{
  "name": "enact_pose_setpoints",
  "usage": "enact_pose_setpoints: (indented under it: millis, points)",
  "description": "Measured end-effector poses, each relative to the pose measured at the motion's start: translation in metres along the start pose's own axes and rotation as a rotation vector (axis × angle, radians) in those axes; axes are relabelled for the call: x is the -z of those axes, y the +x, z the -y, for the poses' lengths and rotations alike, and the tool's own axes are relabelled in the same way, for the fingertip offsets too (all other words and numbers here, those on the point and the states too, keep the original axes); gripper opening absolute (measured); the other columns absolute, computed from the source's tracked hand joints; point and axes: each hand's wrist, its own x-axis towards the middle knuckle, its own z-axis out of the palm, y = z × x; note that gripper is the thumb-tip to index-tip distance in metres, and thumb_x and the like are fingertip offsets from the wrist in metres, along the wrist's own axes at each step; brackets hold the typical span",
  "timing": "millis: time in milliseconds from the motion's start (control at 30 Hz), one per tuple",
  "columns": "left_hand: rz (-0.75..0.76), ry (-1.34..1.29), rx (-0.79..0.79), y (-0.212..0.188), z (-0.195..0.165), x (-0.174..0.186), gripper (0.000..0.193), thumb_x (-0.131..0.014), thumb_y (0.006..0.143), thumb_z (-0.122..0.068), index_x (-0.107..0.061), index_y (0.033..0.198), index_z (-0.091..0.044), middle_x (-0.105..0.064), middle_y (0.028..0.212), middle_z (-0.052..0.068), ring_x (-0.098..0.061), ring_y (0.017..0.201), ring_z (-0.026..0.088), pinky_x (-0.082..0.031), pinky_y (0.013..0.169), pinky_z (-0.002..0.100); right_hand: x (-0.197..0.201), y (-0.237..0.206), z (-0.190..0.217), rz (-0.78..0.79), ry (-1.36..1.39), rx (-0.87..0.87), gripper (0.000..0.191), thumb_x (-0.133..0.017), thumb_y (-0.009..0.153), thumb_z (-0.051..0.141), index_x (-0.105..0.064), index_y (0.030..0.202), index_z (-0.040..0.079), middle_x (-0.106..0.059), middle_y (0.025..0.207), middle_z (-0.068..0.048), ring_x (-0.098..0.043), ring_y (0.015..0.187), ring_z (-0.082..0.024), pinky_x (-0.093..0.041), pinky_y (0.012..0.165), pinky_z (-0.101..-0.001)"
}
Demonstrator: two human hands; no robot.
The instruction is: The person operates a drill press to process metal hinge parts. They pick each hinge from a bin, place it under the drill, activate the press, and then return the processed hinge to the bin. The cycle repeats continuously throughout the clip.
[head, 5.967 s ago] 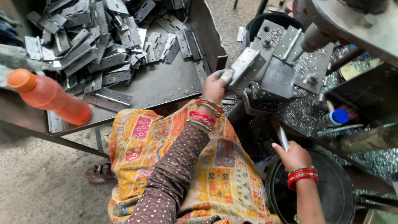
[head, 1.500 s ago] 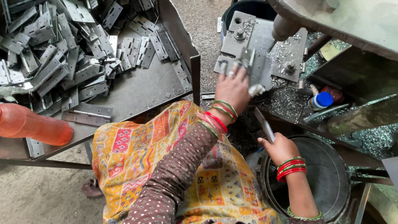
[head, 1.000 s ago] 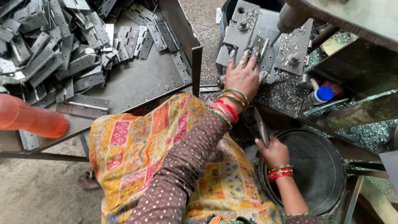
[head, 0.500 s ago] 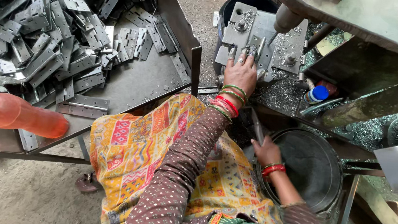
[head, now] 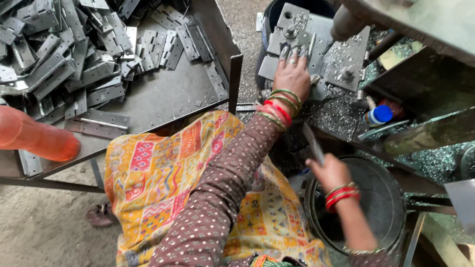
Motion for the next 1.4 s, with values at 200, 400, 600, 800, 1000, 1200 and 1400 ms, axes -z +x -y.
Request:
enact_pose_setpoints:
  millis: [200, 400, 600, 800, 1000, 1200, 1400]
  points:
    - [-0.141, -0.111, -0.025, -0.014, 0.005, -0.005, 0.029, -0.054, 0.096, -0.017, -0.074, 0.113, -0.006, -0.061, 0.139, 0.011, -0.052, 0.137, 0.028, -0.041, 0.108, 0.049, -0.035, 0.001, -0.008, -0.051, -0.032, 0.052, 0.061, -0.068, 0.09, 0.06, -0.07, 0.094, -0.001, -0.073, 0.086, -0.026, -0.073, 0.086, -0.044, -0.057, 0.076, -0.0503]
    - [-0.207, -0.064, -0.017, -0.02, -0.002, -0.003, 0.031, -0.051, 0.095, -0.016, -0.072, 0.117, -0.006, -0.063, 0.132, 0.01, -0.054, 0.134, 0.028, -0.036, 0.115, 0.05, 0.023, 0.015, 0.007, 0.167, -0.096, -0.095, 0.058, -0.065, 0.086, 0.057, -0.066, 0.105, 0.002, -0.076, 0.082, -0.024, -0.078, 0.076, -0.042, -0.058, 0.075, -0.0508]
    - [-0.161, -0.047, -0.015, -0.015, -0.001, 0.002, 0.03, -0.051, 0.098, -0.016, -0.072, 0.116, -0.006, -0.063, 0.131, 0.011, -0.054, 0.136, 0.028, -0.035, 0.118, 0.049, -0.032, -0.006, 0.003, -0.052, -0.05, 0.031, 0.061, -0.064, 0.093, 0.06, -0.07, 0.102, 0.0, -0.073, 0.088, -0.028, -0.072, 0.084, -0.044, -0.058, 0.076, -0.051]
    - [-0.192, -0.128, 0.005, -0.015, 0.002, -0.003, 0.028, -0.054, 0.093, -0.015, -0.074, 0.111, -0.009, -0.061, 0.135, 0.008, -0.052, 0.135, 0.027, -0.036, 0.114, 0.052, -0.047, -0.007, 0.009, -0.123, 0.075, 0.113, 0.057, -0.065, 0.092, 0.053, -0.064, 0.105, -0.002, -0.071, 0.088, -0.029, -0.07, 0.085, -0.048, -0.056, 0.074, -0.0537]
    - [-0.109, -0.103, 0.025, 0.013, -0.007, -0.007, 0.032, -0.054, 0.089, -0.018, -0.073, 0.114, -0.012, -0.06, 0.133, 0.008, -0.049, 0.136, 0.027, -0.036, 0.112, 0.049, 0.017, 0.009, 0.011, 0.029, -0.166, 0.088, 0.059, -0.068, 0.088, 0.059, -0.068, 0.097, 0.001, -0.073, 0.086, -0.026, -0.071, 0.084, -0.045, -0.055, 0.075, -0.0538]
    - [-0.029, -0.124, 0.02, 0.015, -0.008, 0.01, 0.027, -0.053, 0.095, -0.018, -0.075, 0.109, -0.011, -0.059, 0.136, 0.008, -0.049, 0.136, 0.026, -0.033, 0.117, 0.049, -0.052, -0.008, -0.002, -0.225, 0.099, 0.134, 0.058, -0.068, 0.09, 0.055, -0.063, 0.1, -0.002, -0.07, 0.085, -0.029, -0.069, 0.081, -0.048, -0.055, 0.07, -0.0541]
    - [0.002, -0.16, -0.023, -0.007, -0.002, 0.021, 0.025, -0.054, 0.088, -0.017, -0.077, 0.097, -0.014, -0.055, 0.142, 0.007, -0.044, 0.139, 0.026, -0.03, 0.113, 0.052, -0.02, 0.003, -0.001, 0.013, -0.039, 0.045, 0.058, -0.069, 0.087, 0.056, -0.065, 0.096, -0.001, -0.072, 0.085, -0.026, -0.072, 0.081, -0.044, -0.056, 0.073, -0.0521]
